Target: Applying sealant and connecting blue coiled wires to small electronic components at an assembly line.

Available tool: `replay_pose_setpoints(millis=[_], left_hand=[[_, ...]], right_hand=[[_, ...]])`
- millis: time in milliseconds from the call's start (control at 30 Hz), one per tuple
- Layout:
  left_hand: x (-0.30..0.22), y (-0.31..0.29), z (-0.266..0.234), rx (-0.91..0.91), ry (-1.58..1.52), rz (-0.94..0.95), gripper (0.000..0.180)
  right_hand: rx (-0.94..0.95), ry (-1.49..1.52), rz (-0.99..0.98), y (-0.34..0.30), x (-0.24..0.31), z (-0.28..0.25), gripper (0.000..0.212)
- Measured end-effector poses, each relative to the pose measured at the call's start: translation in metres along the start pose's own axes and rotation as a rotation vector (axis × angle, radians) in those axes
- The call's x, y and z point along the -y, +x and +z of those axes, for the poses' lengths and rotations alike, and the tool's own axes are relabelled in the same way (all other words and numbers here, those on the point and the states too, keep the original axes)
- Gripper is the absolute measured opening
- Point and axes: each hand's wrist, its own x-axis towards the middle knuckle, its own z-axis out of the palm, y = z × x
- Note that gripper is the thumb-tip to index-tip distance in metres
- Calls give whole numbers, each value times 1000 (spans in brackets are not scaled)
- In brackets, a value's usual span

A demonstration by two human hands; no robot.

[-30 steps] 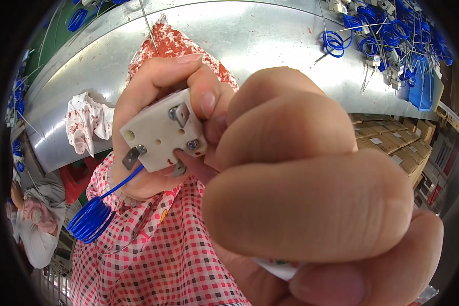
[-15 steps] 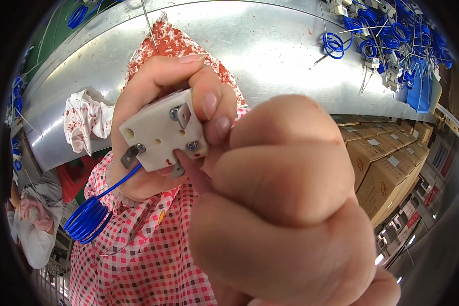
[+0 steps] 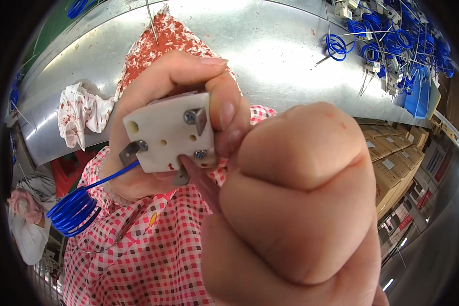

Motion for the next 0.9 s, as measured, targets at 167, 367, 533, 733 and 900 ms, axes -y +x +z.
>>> replay_pose_setpoints(millis=[167, 367, 533, 733, 900], left_hand=[[-4, 0, -10, 112, 11, -95, 70], [-9, -1, -8, 109, 80, -110, 71], [-3, 0, -10, 130, 137, -31, 72], [-5, 0, -20, 229, 629, 306, 60], [9, 9, -26, 353, 574, 537, 54]], right_hand=[[42, 78, 27, 1, -5, -5, 36], [96, 183, 95, 2, -14, -4, 31], [-344, 388, -175, -2, -29, 26, 24], [-549, 647, -317, 11, -37, 49, 19], [-476, 663, -346, 16, -29, 44, 17]])
